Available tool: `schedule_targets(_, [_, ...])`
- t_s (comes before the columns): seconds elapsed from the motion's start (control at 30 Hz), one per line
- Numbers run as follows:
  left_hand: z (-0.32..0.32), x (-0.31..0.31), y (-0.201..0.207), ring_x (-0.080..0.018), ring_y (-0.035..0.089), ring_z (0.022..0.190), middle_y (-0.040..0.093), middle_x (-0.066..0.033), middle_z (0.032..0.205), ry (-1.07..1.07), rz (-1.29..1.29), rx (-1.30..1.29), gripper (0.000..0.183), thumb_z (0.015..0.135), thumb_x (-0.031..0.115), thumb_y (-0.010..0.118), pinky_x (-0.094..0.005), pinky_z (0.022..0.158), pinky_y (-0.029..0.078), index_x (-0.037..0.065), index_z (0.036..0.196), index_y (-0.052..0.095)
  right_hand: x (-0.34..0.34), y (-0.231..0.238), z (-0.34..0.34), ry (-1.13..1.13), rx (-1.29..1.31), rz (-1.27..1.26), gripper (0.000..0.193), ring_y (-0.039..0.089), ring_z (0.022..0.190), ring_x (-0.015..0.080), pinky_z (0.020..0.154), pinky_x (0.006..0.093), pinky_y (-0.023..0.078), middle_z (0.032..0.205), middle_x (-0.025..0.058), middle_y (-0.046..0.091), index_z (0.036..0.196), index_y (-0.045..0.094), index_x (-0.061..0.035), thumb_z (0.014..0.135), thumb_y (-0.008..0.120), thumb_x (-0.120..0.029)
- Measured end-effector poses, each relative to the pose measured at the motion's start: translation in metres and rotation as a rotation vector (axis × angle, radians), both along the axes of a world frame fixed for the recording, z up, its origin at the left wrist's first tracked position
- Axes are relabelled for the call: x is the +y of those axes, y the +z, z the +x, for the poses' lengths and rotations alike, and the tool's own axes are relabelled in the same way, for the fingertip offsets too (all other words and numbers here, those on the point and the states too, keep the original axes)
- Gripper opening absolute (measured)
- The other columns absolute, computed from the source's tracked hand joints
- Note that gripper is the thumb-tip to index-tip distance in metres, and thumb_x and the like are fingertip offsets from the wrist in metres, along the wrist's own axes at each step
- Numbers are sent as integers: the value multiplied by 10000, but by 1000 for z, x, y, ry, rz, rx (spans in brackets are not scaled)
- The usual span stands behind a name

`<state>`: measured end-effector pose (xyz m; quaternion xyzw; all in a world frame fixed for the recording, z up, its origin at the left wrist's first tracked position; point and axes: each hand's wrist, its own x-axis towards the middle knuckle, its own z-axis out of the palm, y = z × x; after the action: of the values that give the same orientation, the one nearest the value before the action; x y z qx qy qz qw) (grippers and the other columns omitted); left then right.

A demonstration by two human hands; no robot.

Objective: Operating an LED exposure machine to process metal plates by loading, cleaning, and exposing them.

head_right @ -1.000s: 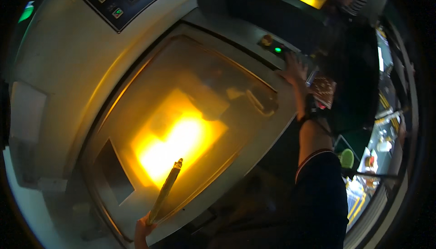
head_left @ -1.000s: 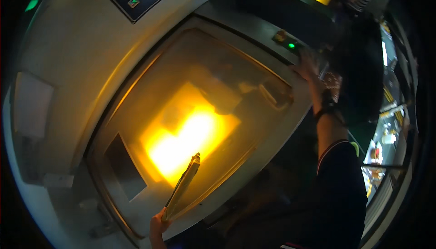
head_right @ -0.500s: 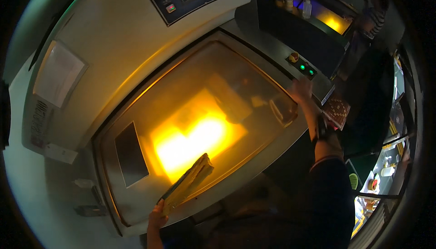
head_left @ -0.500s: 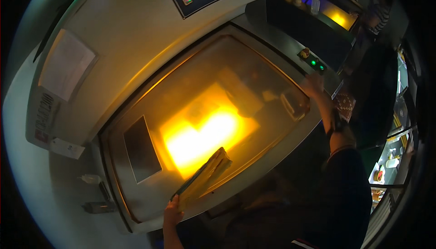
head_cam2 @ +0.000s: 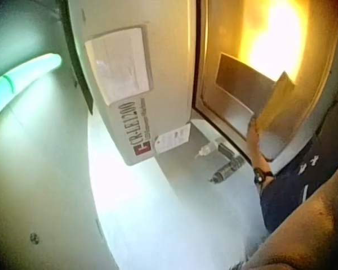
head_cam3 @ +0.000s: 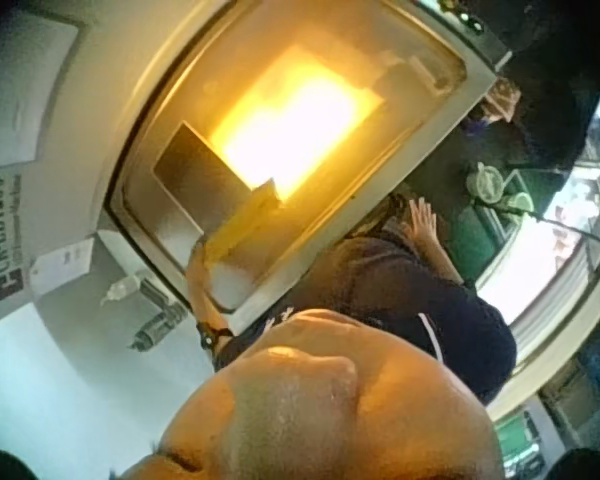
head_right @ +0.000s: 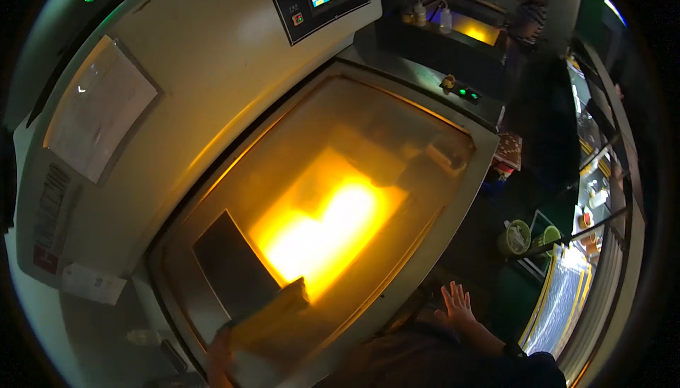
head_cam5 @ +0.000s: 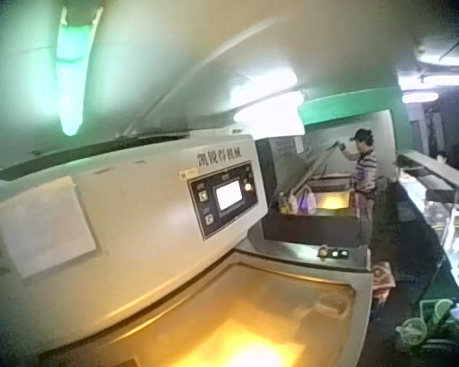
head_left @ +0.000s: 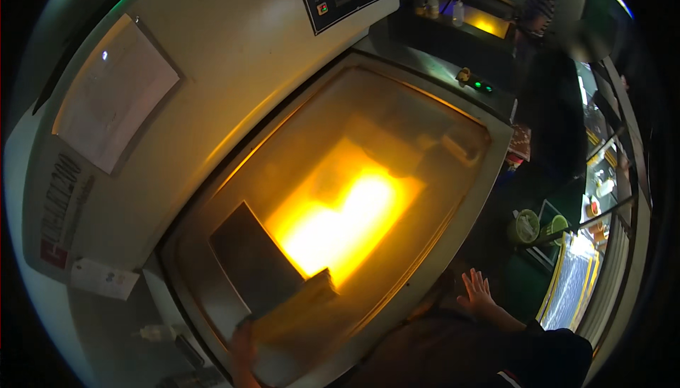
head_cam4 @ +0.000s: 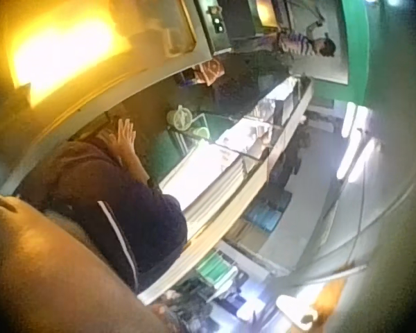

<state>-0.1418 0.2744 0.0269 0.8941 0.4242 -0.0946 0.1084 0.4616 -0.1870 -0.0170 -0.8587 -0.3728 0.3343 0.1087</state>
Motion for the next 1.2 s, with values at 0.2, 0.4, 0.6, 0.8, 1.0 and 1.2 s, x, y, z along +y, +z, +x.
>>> schedule_targets(0.2, [61, 174, 3, -410, 649, 1023, 680, -221, 1062, 495, 80, 62, 404, 801, 163, 668, -514, 859, 524, 4, 1169, 617, 35, 54, -61, -128, -92, 101, 897, 6, 1502, 412, 1188, 576, 76, 1624, 214, 25, 1554, 179, -114, 862, 675, -398])
schedule_targets(0.4, [215, 177, 46, -394, 620, 1112, 665, -212, 1155, 708, 45, -37, 419, 829, 162, 642, -464, 959, 502, 2, 1216, 608, 75, 87, -83, -23, -228, 190, 870, 72, 1496, 406, 1193, 563, 97, 1617, 196, 105, 1549, 222, -151, 857, 704, -364])
schedule_targets(0.6, [203, 68, 77, -374, 630, 1108, 659, -227, 1157, 128, -234, -53, 517, 761, 112, 668, -451, 962, 506, 49, 1264, 571, 129, 116, -54, 175, -309, 387, 869, 103, 1488, 420, 1182, 591, 122, 1612, 210, 103, 1552, 223, -167, 867, 652, -485])
schedule_targets(0.8, [184, -78, 64, -372, 644, 1070, 635, -202, 1225, -120, -342, 74, 610, 754, 203, 646, -461, 933, 517, 60, 1334, 523, 208, 147, -30, 715, -403, 336, 847, 182, 1481, 364, 1165, 601, 182, 1592, 147, 218, 1537, 268, -210, 845, 691, -453])
schedule_targets(1.0, [193, -101, 30, -415, 590, 1154, 591, -137, 1334, -23, -275, -22, 722, 729, 184, 683, -472, 995, 484, 82, 1408, 459, 286, 94, -12, 1063, -324, 271, 589, 394, 1391, 277, 1068, 508, 404, 1430, 65, 512, 1385, 513, -213, 830, 687, -306])
schedule_targets(1.2, [242, -149, 43, -449, 375, 1368, 409, -160, 1512, 212, -50, 51, 866, 759, 355, 720, -616, 1085, 316, 96, 1497, 347, 299, 63, 27, 1040, -263, 562, 597, 391, 1392, 303, 982, 425, 510, 1453, 45, 485, 1374, 516, -224, 801, 670, -163])
